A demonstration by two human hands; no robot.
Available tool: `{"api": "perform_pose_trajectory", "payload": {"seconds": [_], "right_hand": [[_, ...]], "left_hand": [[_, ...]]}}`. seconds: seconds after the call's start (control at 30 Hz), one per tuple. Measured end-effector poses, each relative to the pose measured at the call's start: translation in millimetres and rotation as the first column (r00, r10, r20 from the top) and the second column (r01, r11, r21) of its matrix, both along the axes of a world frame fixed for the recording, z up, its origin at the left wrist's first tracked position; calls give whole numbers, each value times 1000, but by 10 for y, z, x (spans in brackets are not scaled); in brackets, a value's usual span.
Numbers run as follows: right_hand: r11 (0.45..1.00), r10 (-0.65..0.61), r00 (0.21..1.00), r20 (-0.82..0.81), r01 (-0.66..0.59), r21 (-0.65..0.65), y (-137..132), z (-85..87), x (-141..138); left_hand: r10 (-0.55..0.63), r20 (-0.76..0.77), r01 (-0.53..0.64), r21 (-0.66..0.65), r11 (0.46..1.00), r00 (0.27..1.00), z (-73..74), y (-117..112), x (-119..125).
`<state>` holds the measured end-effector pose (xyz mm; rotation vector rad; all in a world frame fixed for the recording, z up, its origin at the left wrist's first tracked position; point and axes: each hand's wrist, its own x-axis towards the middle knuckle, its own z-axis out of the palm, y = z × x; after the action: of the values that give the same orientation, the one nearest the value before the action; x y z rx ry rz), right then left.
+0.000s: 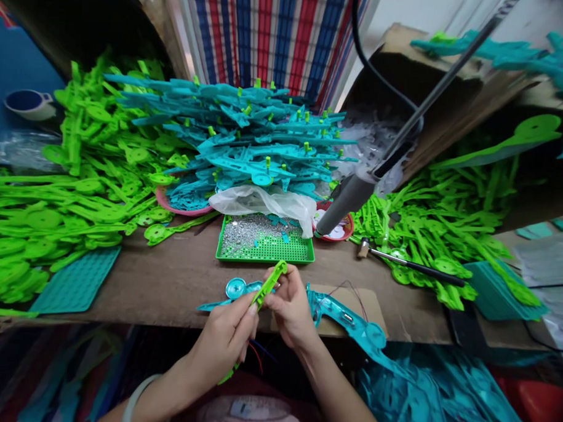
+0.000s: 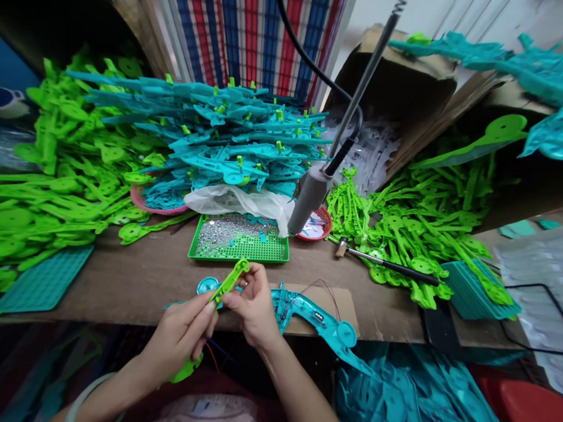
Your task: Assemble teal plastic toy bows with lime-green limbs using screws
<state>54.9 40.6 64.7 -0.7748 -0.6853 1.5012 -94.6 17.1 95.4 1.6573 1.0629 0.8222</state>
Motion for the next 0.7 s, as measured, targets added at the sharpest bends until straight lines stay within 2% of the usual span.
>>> {"api": "perform_pose_trajectory", "payload": {"seconds": [0.1, 0.27, 0.33, 0.43, 0.5, 0.6, 0.67, 0.7], "right_hand": [[994, 92, 996, -4, -92, -64, -26, -18, -34], [996, 92, 990, 105, -94, 13, -6, -24, -83], [995, 95, 984, 153, -96, 1, 42, 27, -87], [987, 153, 952, 265, -161, 9, 200, 246, -93], [967, 190, 910, 368, -239, 91, 378, 470, -152], [889, 222, 808, 545, -397, 227, 719, 758, -368], [842, 252, 773, 583, -471, 261, 900, 817, -529], [841, 250, 770, 587, -473, 262, 945, 793, -584]], "left_hand": [[-31, 1, 31, -42, 999, 1000, -4, -34, -51], [-18, -62, 23, 91, 996, 998, -29, -52, -124], [3, -74, 5, 108, 994, 997, -27, -14, -180], [1, -113, 13, 124, 992, 994, 36, 112, -351], [-11, -161, 37, 154, 987, 987, 103, 226, -514], [-36, -195, 58, 110, 992, 980, 161, 393, -768], [37, -141, -34, 21, 999, 989, 133, 468, -915], [126, -86, -129, -30, 991, 988, 95, 488, -977]]}}
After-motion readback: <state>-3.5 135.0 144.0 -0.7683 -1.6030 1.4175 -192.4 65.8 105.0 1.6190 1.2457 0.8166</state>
